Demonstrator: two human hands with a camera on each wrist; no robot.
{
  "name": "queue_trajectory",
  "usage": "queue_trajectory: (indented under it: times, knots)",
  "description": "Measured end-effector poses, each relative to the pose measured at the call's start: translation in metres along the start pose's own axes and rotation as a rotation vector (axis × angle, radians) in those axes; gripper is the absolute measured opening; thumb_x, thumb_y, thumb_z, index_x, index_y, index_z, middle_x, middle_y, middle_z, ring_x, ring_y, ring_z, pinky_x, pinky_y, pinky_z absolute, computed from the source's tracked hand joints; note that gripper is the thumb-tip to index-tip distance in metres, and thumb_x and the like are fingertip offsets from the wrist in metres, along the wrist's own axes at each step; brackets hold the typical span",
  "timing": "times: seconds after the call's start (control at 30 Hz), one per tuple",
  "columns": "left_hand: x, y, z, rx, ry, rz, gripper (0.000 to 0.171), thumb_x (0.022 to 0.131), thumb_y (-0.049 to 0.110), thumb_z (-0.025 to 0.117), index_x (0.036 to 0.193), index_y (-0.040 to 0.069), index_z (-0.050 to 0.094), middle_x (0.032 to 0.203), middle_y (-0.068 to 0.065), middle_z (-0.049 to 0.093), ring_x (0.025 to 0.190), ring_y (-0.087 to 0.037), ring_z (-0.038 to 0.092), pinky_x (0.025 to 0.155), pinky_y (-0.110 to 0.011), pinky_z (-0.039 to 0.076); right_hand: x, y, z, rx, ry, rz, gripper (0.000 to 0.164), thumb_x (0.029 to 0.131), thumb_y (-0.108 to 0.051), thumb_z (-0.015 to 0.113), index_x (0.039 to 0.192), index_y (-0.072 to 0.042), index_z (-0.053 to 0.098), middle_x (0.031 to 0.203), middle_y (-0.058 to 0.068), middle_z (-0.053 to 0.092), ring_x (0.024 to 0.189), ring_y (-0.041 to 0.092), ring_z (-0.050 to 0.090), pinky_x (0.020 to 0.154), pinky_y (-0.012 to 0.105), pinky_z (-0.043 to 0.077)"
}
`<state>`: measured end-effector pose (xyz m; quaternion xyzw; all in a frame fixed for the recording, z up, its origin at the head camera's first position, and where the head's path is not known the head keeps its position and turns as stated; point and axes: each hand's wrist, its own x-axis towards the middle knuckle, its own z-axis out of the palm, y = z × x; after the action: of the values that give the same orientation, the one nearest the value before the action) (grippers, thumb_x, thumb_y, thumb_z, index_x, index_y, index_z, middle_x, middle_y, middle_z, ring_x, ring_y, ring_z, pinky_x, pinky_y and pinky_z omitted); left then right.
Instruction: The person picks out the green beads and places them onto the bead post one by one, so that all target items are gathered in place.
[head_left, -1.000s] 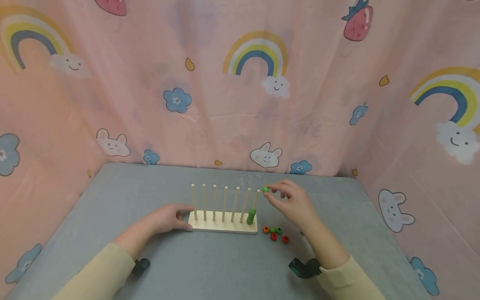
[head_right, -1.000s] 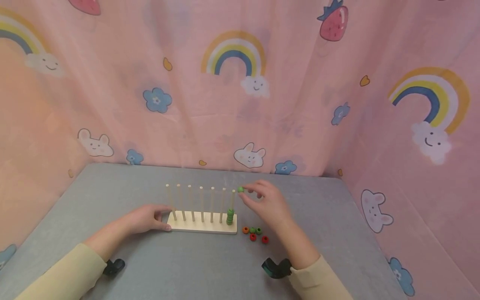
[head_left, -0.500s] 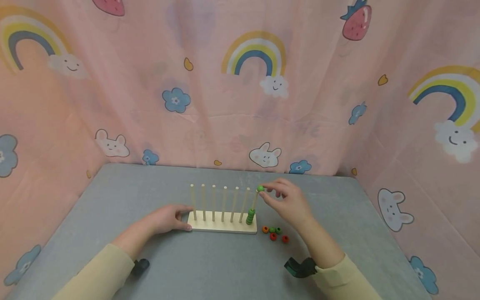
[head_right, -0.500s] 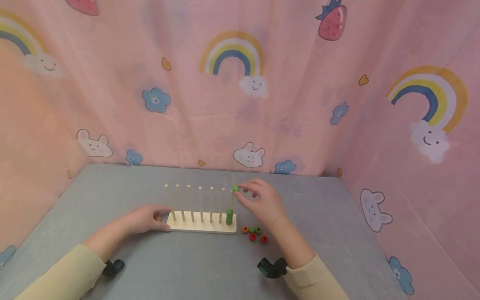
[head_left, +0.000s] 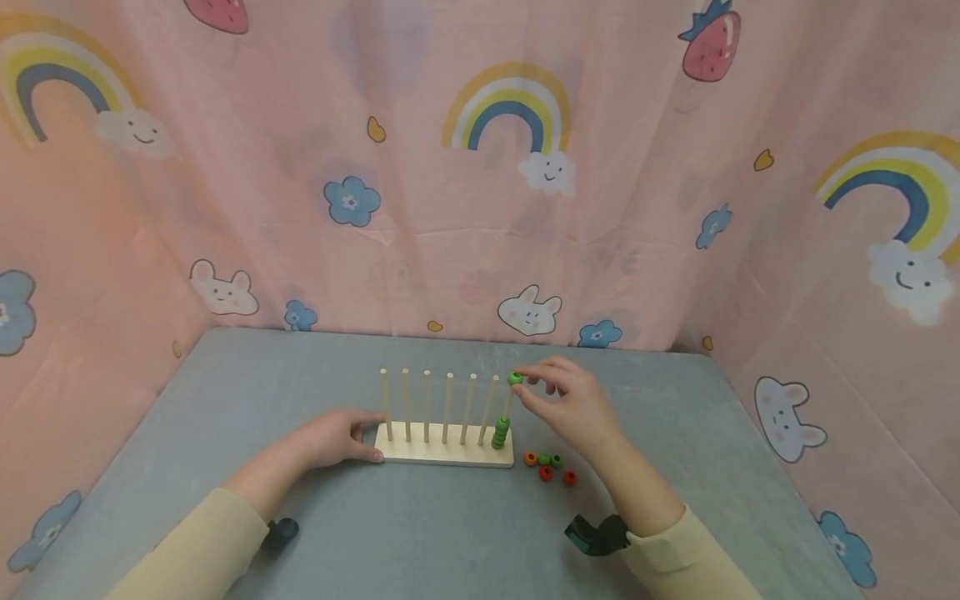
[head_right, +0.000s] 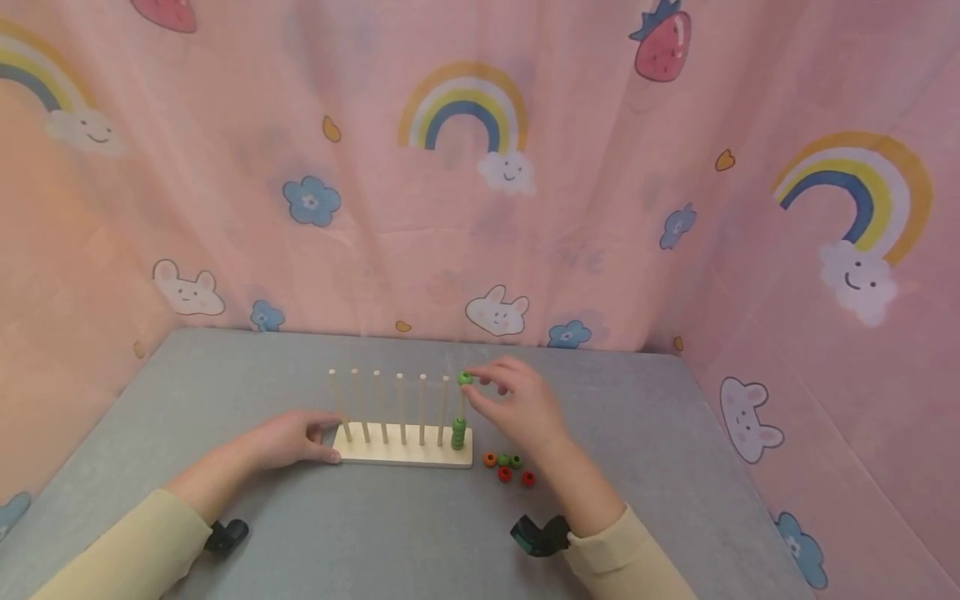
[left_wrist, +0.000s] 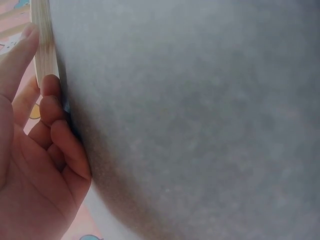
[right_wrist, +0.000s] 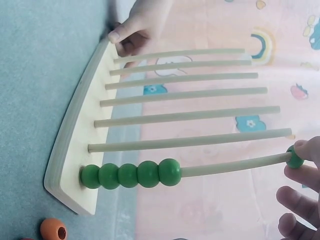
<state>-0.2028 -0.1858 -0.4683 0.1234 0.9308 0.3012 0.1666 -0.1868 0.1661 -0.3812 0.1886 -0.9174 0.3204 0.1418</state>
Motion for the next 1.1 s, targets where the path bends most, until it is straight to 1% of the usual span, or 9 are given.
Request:
queue_trajectory:
  times: [0.13, 0.23, 0.37, 0.47, 0.53, 0.73, 0.83, 0.93, 1.1]
  knots:
    - [-0.001, 0.001, -0.001, -0.009, 0.001, -0.005, 0.066, 0.077, 0.037, 0.085, 0.135, 0.013, 0.062, 0.074, 0.000, 0.050, 0.067, -0.015, 0.044, 0.059, -0.032, 0.033, 0.000, -0.002, 0.001, -0.013, 0.011, -0.030, 0.021, 0.089, -0.027, 0.076, 0.109, -0.019, 0.077, 0.093, -0.006, 0.064, 0.076, 0.012, 0.047, 0.058, 0.029, 0.039]
    - [-0.002, 0.001, 0.000, -0.009, 0.002, -0.007, 0.066, 0.077, 0.037, 0.085, 0.134, 0.013, 0.063, 0.074, 0.000, 0.050, 0.066, -0.015, 0.044, 0.059, -0.032, 0.033, -0.001, -0.002, 0.001, -0.028, 0.009, -0.033, 0.022, 0.088, -0.028, 0.077, 0.109, -0.020, 0.077, 0.092, -0.008, 0.063, 0.077, 0.014, 0.049, 0.058, 0.029, 0.039]
    - [-0.001, 0.000, 0.000, -0.005, 0.003, -0.012, 0.066, 0.077, 0.037, 0.085, 0.135, 0.013, 0.062, 0.074, 0.000, 0.050, 0.067, -0.015, 0.045, 0.059, -0.032, 0.034, -0.002, -0.001, 0.003, -0.032, 0.006, -0.036, 0.023, 0.088, -0.028, 0.078, 0.109, -0.020, 0.078, 0.093, -0.004, 0.064, 0.077, 0.017, 0.051, 0.059, 0.029, 0.040]
    - [-0.001, -0.001, 0.001, -0.003, 0.004, -0.015, 0.066, 0.077, 0.037, 0.085, 0.135, 0.013, 0.062, 0.074, 0.000, 0.051, 0.066, -0.015, 0.044, 0.059, -0.032, 0.034, -0.003, 0.002, 0.006, -0.033, -0.002, -0.032, 0.023, 0.087, -0.028, 0.078, 0.109, -0.020, 0.078, 0.094, -0.003, 0.065, 0.078, 0.015, 0.051, 0.060, 0.029, 0.041]
    - [0.000, -0.001, 0.001, -0.006, 0.003, -0.016, 0.067, 0.077, 0.038, 0.085, 0.135, 0.013, 0.062, 0.074, 0.000, 0.051, 0.066, -0.015, 0.044, 0.059, -0.032, 0.034, -0.004, 0.003, 0.007, -0.030, -0.009, -0.023, 0.023, 0.087, -0.027, 0.079, 0.108, -0.019, 0.078, 0.094, -0.004, 0.065, 0.078, 0.015, 0.051, 0.061, 0.029, 0.042]
    - [0.002, -0.002, 0.001, 0.004, 0.001, 0.005, 0.068, 0.078, 0.037, 0.084, 0.136, 0.011, 0.061, 0.073, 0.000, 0.051, 0.065, -0.014, 0.044, 0.059, -0.032, 0.034, -0.009, 0.004, 0.013, -0.027, -0.046, 0.027, 0.024, 0.087, -0.027, 0.078, 0.108, -0.016, 0.077, 0.094, -0.003, 0.064, 0.079, 0.018, 0.052, 0.062, 0.030, 0.043]
    - [0.003, -0.003, 0.002, 0.011, 0.005, 0.006, 0.067, 0.078, 0.038, 0.084, 0.135, 0.012, 0.062, 0.073, 0.000, 0.051, 0.066, -0.015, 0.045, 0.059, -0.032, 0.034, -0.012, 0.006, 0.018, -0.034, -0.077, 0.065, 0.024, 0.087, -0.028, 0.078, 0.108, -0.017, 0.077, 0.095, -0.005, 0.064, 0.079, 0.015, 0.051, 0.063, 0.030, 0.043]
    - [0.003, -0.003, 0.002, 0.019, 0.008, 0.001, 0.066, 0.077, 0.039, 0.084, 0.135, 0.014, 0.062, 0.074, 0.000, 0.051, 0.066, -0.015, 0.045, 0.060, -0.033, 0.034, -0.015, 0.011, 0.023, -0.039, -0.094, 0.084, 0.023, 0.087, -0.028, 0.078, 0.107, -0.017, 0.077, 0.094, -0.005, 0.064, 0.079, 0.013, 0.051, 0.063, 0.029, 0.044]
    - [0.003, -0.003, 0.002, 0.022, 0.009, -0.002, 0.066, 0.078, 0.038, 0.084, 0.135, 0.014, 0.062, 0.073, -0.001, 0.051, 0.066, -0.015, 0.045, 0.060, -0.033, 0.034, -0.018, 0.017, 0.034, -0.041, -0.127, 0.116, 0.023, 0.087, -0.029, 0.078, 0.106, -0.018, 0.078, 0.094, -0.005, 0.064, 0.079, 0.014, 0.051, 0.063, 0.029, 0.044]
